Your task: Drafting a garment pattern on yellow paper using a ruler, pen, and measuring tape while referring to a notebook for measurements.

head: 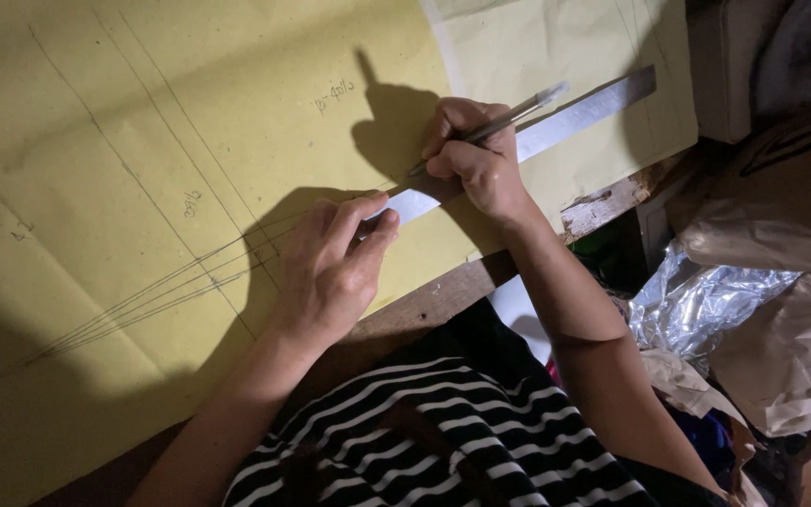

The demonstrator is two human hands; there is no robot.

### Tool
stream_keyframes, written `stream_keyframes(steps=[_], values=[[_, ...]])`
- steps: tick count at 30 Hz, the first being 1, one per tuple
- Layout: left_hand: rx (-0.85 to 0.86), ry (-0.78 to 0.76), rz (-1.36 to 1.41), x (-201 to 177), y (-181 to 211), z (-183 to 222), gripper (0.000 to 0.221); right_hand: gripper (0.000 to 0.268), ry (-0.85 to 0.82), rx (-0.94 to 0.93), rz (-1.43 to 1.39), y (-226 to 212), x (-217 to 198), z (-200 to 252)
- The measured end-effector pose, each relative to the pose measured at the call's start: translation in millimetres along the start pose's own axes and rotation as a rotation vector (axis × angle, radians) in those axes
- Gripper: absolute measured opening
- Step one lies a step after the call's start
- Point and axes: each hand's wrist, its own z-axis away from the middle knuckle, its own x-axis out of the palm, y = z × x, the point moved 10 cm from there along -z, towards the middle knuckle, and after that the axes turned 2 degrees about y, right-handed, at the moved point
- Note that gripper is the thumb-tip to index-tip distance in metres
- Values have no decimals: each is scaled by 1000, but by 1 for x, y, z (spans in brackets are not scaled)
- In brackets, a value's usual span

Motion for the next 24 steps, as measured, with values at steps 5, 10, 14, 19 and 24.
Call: stream_keyframes(steps=[5, 10, 14, 19, 24], values=[[-10, 25, -4, 2, -1, 2, 4, 14, 8, 10, 22, -1, 2, 2], [0, 23, 29, -14, 6, -14, 5, 13, -13, -34, 78, 7, 3, 6], [41, 37, 7, -8, 8, -9, 8, 10, -15, -104, 56, 8, 5, 10], [91, -52, -85, 0, 24, 28, 20, 3, -192, -191, 222, -33, 31, 9], [27, -39, 18, 5, 35, 68, 24, 15, -151, -4, 190, -16, 24, 5]])
